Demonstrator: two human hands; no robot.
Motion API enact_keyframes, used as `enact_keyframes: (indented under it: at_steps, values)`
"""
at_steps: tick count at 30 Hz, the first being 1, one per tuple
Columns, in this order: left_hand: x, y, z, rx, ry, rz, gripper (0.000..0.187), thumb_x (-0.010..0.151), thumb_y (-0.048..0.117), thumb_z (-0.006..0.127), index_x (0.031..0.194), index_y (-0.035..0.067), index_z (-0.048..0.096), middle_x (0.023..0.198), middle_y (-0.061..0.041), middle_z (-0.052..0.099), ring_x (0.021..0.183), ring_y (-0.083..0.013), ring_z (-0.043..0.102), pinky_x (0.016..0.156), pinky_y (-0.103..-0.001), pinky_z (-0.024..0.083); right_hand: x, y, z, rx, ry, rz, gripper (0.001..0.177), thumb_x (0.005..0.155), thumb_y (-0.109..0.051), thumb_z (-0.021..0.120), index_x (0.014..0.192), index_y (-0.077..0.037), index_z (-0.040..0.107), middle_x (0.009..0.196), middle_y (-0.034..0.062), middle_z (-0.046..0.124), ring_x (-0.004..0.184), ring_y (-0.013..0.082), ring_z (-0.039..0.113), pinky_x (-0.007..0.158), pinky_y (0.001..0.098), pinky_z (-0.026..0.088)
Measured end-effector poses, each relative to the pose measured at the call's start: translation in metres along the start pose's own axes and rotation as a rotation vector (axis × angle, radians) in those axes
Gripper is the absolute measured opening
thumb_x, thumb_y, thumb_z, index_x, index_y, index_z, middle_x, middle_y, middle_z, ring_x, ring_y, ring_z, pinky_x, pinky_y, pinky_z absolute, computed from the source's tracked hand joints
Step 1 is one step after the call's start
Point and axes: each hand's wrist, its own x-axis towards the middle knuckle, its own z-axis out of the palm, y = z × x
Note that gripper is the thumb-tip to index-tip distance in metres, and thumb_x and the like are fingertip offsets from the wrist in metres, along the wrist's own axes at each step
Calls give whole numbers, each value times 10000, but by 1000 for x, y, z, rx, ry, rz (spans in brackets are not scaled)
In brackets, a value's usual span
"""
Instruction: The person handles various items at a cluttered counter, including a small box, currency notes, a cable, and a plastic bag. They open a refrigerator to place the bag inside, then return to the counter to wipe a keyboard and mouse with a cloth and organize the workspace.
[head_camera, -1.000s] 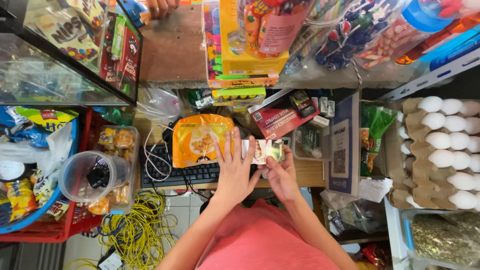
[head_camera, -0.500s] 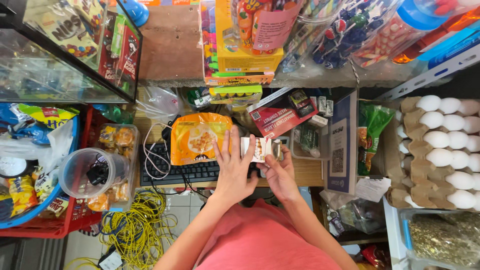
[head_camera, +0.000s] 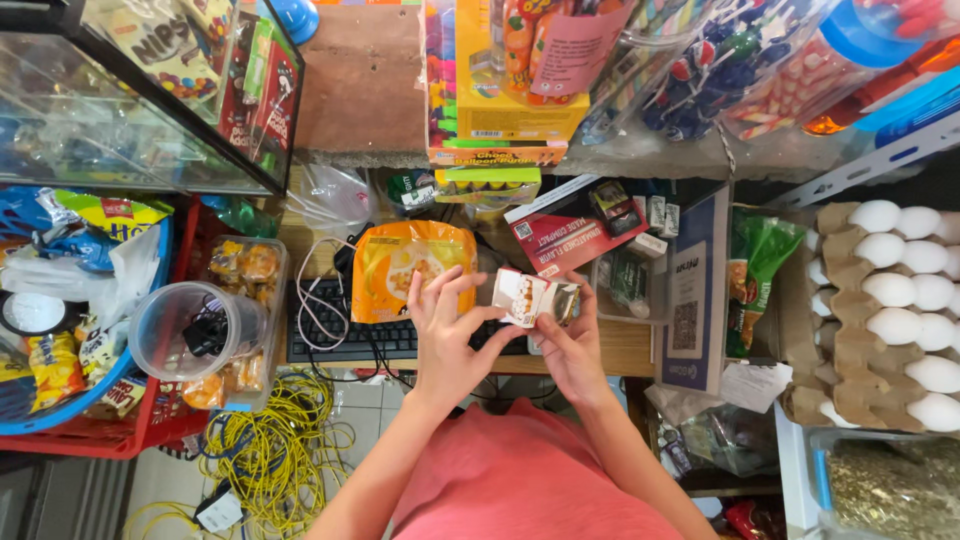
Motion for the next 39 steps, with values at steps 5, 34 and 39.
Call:
enact_keyframes:
  at_steps: [5, 34, 39]
  values:
    - [-15, -5, 0, 22, 42, -23, 157, 747, 264, 883, 825, 174, 780, 1087, -20, 613, 1164, -254, 553, 1131, -543, 279, -5, 4, 5, -62, -20, -95, 766, 883, 108, 698, 1493, -177, 332, 1383, 92, 524, 1247, 231, 578, 1007, 396, 537]
    - [-5, 28, -14, -108, 129, 157, 151, 853, 32, 769, 989, 83, 726, 984, -22, 708, 935, -229, 660, 910, -391, 440, -16, -15, 22, 72, -23, -64, 879, 816, 85, 756, 1534, -172, 317, 1398, 91, 543, 1260, 258, 603, 989, 432, 562]
    - [-8, 30, -22, 38, 103, 156, 167, 787, 132, 814, 942, 142, 754, 962, -4, 633, 928, -224, 582, 879, -428, 373, -17, -14, 28, 24, -59, -92, 936, 805, 121, 780, 1564, -169, 316, 1390, 91, 541, 1278, 233, 594, 1029, 404, 553]
